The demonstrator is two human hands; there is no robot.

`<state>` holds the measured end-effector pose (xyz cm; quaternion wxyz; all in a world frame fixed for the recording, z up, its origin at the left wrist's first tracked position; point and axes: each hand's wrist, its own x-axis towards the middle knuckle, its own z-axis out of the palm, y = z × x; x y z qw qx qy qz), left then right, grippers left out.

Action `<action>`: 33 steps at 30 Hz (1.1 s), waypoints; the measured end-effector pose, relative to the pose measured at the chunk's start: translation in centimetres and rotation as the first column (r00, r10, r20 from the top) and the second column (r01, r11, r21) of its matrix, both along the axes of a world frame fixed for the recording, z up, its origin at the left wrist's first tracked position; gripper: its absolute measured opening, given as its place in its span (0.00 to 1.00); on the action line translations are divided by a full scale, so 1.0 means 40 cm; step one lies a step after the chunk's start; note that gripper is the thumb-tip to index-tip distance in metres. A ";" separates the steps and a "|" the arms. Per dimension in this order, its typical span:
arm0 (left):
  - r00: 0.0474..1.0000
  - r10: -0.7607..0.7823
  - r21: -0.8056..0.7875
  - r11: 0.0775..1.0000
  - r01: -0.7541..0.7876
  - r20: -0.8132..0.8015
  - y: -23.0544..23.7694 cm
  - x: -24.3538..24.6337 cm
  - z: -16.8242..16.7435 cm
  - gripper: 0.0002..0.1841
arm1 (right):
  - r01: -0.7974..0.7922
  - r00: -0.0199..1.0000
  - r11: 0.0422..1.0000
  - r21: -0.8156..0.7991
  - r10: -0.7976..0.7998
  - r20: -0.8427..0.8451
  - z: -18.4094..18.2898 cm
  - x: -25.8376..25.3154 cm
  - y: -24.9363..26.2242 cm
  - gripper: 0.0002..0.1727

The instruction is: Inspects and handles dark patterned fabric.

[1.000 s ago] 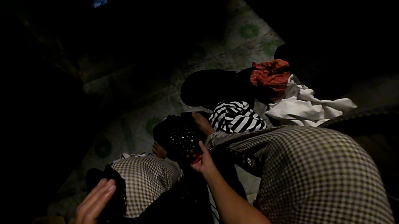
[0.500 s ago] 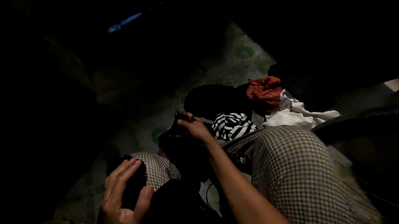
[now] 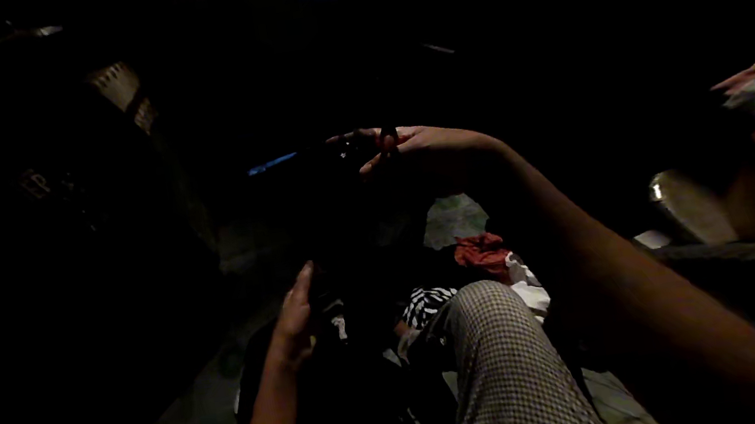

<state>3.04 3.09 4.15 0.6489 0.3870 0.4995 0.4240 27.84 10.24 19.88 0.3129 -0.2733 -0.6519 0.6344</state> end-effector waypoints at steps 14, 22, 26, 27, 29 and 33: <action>0.951 -0.147 0.106 0.987 0.123 0.272 -0.037 0.008 0.101 0.17 | 0.199 0.958 0.980 0.029 -0.201 0.206 0.087 0.051 -0.069 0.20; 0.980 0.110 0.288 0.945 -0.155 0.165 -0.011 -0.035 0.246 0.20 | 0.460 0.875 0.883 0.096 -0.469 0.120 0.079 0.084 -0.023 0.21; 0.988 0.133 0.458 0.875 -0.156 0.083 0.032 -0.051 0.279 0.18 | 0.465 0.882 0.879 0.105 -0.470 0.025 0.090 0.094 -0.031 0.25; 0.989 0.127 0.491 0.859 -0.145 0.071 0.039 -0.053 0.289 0.17 | 0.469 0.881 0.877 0.107 -0.473 0.014 0.096 0.094 -0.037 0.25; 0.992 0.116 0.526 0.842 -0.123 0.048 0.044 -0.050 0.314 0.16 | 0.482 0.872 0.868 0.124 -0.489 0.033 0.108 0.099 -0.041 0.25; 0.996 0.093 0.569 0.819 -0.077 0.001 0.050 -0.048 0.343 0.16 | 0.486 0.861 0.850 0.201 -0.505 0.053 0.117 0.116 -0.039 0.27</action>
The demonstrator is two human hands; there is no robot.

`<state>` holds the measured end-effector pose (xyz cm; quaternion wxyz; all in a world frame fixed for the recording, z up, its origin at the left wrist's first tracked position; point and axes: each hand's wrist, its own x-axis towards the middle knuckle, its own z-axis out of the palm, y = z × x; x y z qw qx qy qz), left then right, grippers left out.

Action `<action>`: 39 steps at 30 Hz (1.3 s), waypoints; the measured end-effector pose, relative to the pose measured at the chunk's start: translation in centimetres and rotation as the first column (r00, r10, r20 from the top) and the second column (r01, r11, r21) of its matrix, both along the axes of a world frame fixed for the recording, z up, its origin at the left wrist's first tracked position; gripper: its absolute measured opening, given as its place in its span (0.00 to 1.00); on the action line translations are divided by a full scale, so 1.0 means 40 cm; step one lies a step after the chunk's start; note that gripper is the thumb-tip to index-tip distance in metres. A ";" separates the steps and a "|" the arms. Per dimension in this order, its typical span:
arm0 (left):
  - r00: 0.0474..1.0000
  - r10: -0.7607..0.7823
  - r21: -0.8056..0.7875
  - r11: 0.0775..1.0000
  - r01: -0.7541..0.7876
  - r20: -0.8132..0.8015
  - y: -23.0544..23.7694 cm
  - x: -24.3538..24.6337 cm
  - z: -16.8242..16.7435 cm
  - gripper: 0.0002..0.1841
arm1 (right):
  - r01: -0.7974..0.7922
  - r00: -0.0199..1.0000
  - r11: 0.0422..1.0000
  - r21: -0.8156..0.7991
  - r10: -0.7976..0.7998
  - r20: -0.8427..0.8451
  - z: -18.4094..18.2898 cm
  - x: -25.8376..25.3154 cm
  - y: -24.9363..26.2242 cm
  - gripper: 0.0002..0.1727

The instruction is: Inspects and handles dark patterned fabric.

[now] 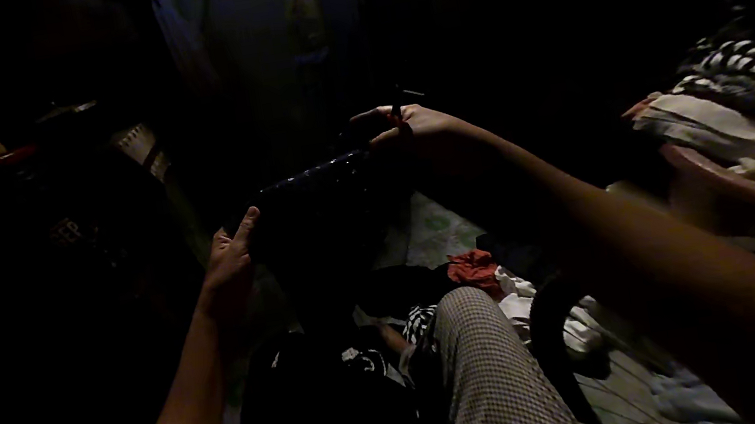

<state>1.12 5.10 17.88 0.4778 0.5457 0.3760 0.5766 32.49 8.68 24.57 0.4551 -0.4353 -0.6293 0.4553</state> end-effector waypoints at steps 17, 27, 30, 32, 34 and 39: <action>0.984 -0.136 -0.128 0.980 0.150 0.113 -0.013 0.123 0.034 0.29 | 0.321 0.848 0.913 0.250 -0.395 0.353 -0.022 0.060 0.047 0.20; 0.979 -0.204 0.049 0.978 0.204 -0.017 -0.006 0.259 0.093 0.33 | 0.308 0.926 0.816 0.489 -0.375 0.043 -0.153 -0.225 -0.144 0.35; 0.988 -0.125 0.093 0.987 0.133 -0.089 -0.010 0.251 0.103 0.38 | 0.461 0.847 0.740 0.490 -0.532 0.007 -0.164 -0.262 -0.127 0.37; 0.991 -0.101 0.121 0.986 0.112 -0.093 -0.010 0.240 0.110 0.39 | 0.535 0.802 0.715 0.451 -0.597 -0.005 -0.162 -0.273 -0.115 0.38; 0.988 -0.077 0.150 0.984 0.097 -0.133 -0.012 0.230 0.116 0.39 | 0.587 0.761 0.691 0.422 -0.649 0.003 -0.164 -0.279 -0.094 0.37; 0.966 -0.002 0.181 0.982 0.050 -0.257 -0.049 0.212 0.141 0.34 | 0.645 0.723 0.704 0.297 -0.688 0.060 -0.217 -0.267 0.001 0.25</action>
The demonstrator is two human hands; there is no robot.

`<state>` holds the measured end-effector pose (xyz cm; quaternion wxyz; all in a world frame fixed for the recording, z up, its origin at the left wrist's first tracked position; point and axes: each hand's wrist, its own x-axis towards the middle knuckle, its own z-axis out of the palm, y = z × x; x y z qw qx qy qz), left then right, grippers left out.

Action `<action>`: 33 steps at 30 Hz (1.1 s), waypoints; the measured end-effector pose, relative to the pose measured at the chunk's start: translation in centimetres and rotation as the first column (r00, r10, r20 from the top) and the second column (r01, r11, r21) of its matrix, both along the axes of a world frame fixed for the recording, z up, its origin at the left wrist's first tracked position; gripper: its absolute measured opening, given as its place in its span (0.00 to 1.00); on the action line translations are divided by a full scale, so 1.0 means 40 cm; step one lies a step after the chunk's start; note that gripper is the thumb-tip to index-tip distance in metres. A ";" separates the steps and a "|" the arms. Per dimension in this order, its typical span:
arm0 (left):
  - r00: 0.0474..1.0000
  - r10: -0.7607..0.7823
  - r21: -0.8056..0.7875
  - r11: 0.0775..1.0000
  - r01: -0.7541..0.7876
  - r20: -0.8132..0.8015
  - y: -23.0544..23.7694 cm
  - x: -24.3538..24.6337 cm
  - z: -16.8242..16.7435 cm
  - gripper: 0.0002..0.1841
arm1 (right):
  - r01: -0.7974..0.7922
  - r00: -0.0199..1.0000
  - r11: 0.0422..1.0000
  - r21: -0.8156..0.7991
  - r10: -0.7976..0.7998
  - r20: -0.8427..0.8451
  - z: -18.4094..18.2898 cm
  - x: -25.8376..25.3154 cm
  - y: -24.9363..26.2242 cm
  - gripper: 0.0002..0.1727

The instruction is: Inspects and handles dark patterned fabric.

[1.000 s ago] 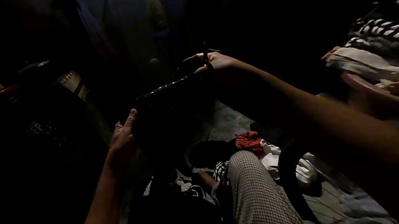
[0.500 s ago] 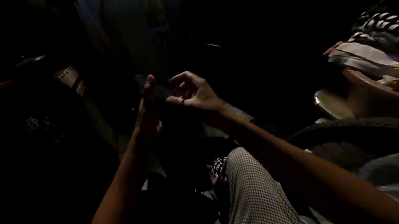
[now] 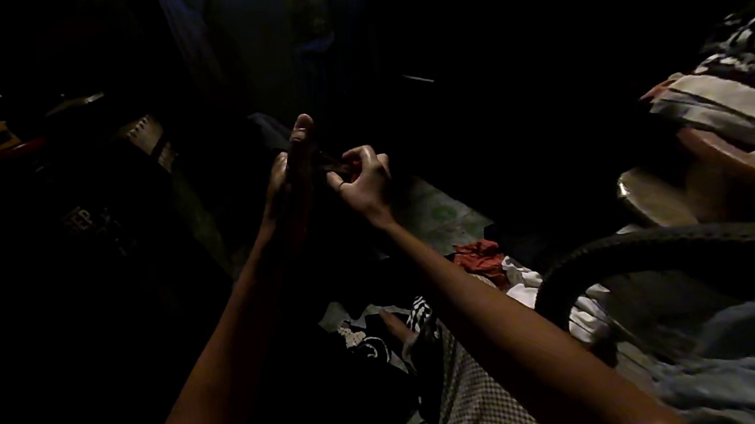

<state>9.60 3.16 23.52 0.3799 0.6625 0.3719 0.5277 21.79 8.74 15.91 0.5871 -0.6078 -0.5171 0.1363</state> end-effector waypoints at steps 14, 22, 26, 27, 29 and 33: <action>0.995 0.094 -0.034 0.995 -0.095 -0.028 -0.018 -0.003 -0.009 0.33 | -0.107 0.989 0.929 0.354 0.136 -0.060 -0.099 -0.120 -0.077 0.35; 0.995 0.056 -0.011 0.998 -0.055 0.082 -0.037 0.014 -0.014 0.33 | 0.043 0.995 0.983 0.176 -0.026 -0.100 -0.097 -0.099 -0.048 0.19; 0.983 0.119 -0.023 0.993 -0.117 0.139 -0.022 -0.016 0.010 0.37 | 0.096 0.993 0.986 -0.137 -0.086 0.079 -0.216 0.022 -0.021 0.19; 0.977 0.144 -0.019 0.990 -0.143 0.156 -0.008 -0.032 0.017 0.37 | 0.120 0.989 0.971 -0.206 -0.099 0.108 -0.250 0.058 -0.020 0.19; 0.960 0.188 -0.036 0.982 -0.185 0.209 0.024 -0.073 0.031 0.35 | 0.143 0.987 0.951 -0.274 -0.115 0.113 -0.299 0.136 -0.024 0.16; 0.932 0.273 -0.161 0.958 -0.239 0.239 0.098 -0.161 0.032 0.34 | 0.152 0.988 0.941 -0.304 -0.143 0.051 -0.288 0.281 -0.013 0.16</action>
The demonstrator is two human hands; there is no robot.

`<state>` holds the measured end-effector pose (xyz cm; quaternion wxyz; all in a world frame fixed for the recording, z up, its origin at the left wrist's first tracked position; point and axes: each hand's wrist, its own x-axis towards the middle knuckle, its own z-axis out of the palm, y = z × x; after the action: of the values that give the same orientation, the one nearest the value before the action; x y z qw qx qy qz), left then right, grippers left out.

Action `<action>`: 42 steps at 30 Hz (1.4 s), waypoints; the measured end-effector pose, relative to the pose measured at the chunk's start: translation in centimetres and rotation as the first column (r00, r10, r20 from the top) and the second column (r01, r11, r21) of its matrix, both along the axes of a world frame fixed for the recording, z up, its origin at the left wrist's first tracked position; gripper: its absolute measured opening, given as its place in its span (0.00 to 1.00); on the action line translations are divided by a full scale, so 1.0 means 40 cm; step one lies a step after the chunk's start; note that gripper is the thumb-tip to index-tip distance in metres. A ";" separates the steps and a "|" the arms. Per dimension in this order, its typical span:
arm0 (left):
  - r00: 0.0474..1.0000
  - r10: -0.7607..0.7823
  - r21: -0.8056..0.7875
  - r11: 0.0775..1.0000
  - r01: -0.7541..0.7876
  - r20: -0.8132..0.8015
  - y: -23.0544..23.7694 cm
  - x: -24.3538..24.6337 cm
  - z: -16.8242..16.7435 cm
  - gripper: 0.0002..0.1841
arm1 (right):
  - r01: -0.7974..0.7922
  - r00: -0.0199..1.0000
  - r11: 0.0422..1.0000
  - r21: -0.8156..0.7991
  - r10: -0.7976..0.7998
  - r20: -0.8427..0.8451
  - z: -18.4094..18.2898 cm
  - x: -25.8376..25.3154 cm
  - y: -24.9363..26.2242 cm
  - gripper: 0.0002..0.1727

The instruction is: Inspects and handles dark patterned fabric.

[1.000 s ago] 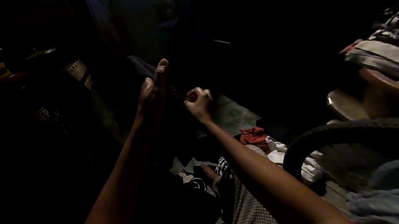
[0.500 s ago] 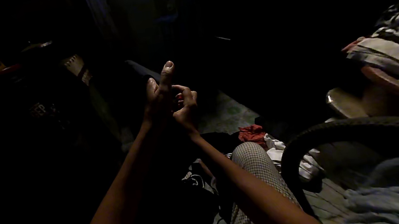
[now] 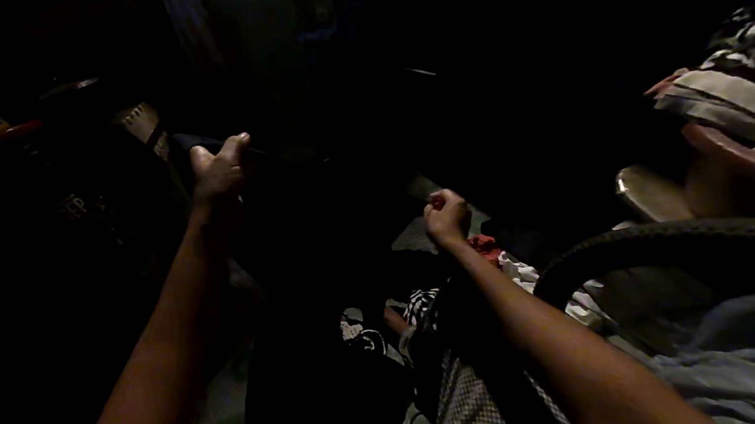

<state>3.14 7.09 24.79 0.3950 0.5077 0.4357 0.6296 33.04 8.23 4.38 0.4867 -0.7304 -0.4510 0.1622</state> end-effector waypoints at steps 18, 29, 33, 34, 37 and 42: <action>0.467 0.069 -0.146 0.901 -0.408 -0.881 0.056 -0.229 -0.128 0.12 | 0.092 0.547 0.945 0.314 0.215 -0.809 0.374 0.122 -0.014 0.19; 0.526 -0.009 -0.199 0.930 -0.307 -0.851 -0.033 -0.235 -0.172 0.09 | -0.052 0.754 0.957 0.287 0.226 -0.617 0.327 0.119 -0.117 0.19; 0.646 0.340 0.216 0.940 -0.266 -0.683 -0.320 -0.216 -0.264 0.14 | -0.242 0.864 0.900 0.363 0.370 -0.341 0.272 0.156 -0.364 0.17; 0.692 0.378 0.280 0.925 -0.257 -0.615 -0.390 -0.213 -0.315 0.19 | -0.223 0.842 0.898 0.378 0.373 -0.390 0.239 0.172 -0.427 0.17; 0.854 0.270 0.190 0.960 -0.204 -0.445 -0.572 -0.204 -0.455 0.21 | -0.275 0.760 0.898 0.343 0.421 -0.495 0.101 0.236 -0.587 0.16; 0.939 0.058 -0.070 0.994 -0.087 -0.339 -0.660 -0.276 -0.557 0.12 | -0.601 0.798 0.710 -0.367 0.514 -0.313 -0.022 0.278 -0.668 0.05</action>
<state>-7.89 -19.30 2.51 0.3125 0.5741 0.5412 0.5290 44.16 -18.51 3.51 0.2728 -0.6319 -0.5530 0.4694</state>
